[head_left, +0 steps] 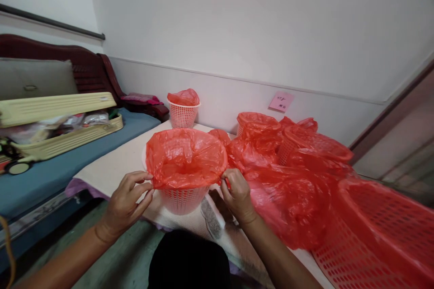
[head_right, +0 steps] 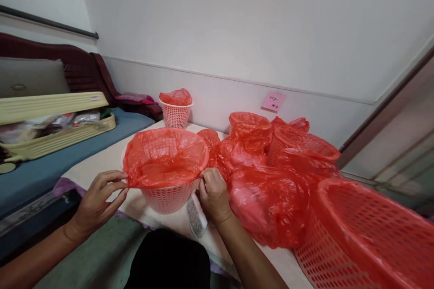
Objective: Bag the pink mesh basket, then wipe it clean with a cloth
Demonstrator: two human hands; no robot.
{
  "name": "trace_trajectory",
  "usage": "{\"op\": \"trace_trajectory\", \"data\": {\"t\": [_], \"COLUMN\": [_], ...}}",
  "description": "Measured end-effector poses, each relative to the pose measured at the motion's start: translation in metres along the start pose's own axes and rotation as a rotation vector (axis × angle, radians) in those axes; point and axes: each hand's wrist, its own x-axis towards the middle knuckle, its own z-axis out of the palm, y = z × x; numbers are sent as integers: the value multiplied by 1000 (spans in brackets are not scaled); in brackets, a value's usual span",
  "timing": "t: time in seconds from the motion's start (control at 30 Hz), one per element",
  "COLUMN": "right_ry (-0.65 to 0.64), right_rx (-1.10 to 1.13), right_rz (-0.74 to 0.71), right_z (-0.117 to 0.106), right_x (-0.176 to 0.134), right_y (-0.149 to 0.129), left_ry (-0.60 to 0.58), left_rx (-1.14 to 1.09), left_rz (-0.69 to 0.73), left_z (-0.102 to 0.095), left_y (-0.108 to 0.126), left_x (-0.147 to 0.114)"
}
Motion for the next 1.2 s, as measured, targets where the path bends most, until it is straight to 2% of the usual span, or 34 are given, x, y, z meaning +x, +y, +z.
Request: {"op": "trace_trajectory", "data": {"t": [0.17,0.27,0.43,0.5,0.57,0.67,0.77,0.83,0.93,1.07,1.2], "right_ry": [-51,-94,-166,-110,9,98,-2,-126,-275,-281,-277], "right_rx": [-17,-33,-23,3,27,49,33,7,-18,-29,-49], "right_rz": [-26,-13,56,93,107,37,-80,-127,-135,-106,-136], "right_z": [1,2,6,4,-2,-15,-20,-16,-5,5,5], "right_x": [-4,-7,-11,-10,-6,9,26,34,35,24,18], "right_y": [4,4,7,6,-1,-20,-44,-55,-62,-64,-67], "left_ry": [-15,-14,32,49,55,70,98,114,84,-118,-223], "left_rx": [54,21,-157,-276,-396,-552,-634,-641,-567,-454,-347], "left_rz": [23,-49,-341,-512,-690,-911,-1060,-1102,-1084,-1018,-1077], "left_z": [4,5,2,0,0,0,-2,-5,-11,-17,-15], "left_y": [-4,-2,6,8,9,10,12,13,7,-15,-35], "left_x": [-5,-6,0,4,8,14,24,33,48,63,72]}}
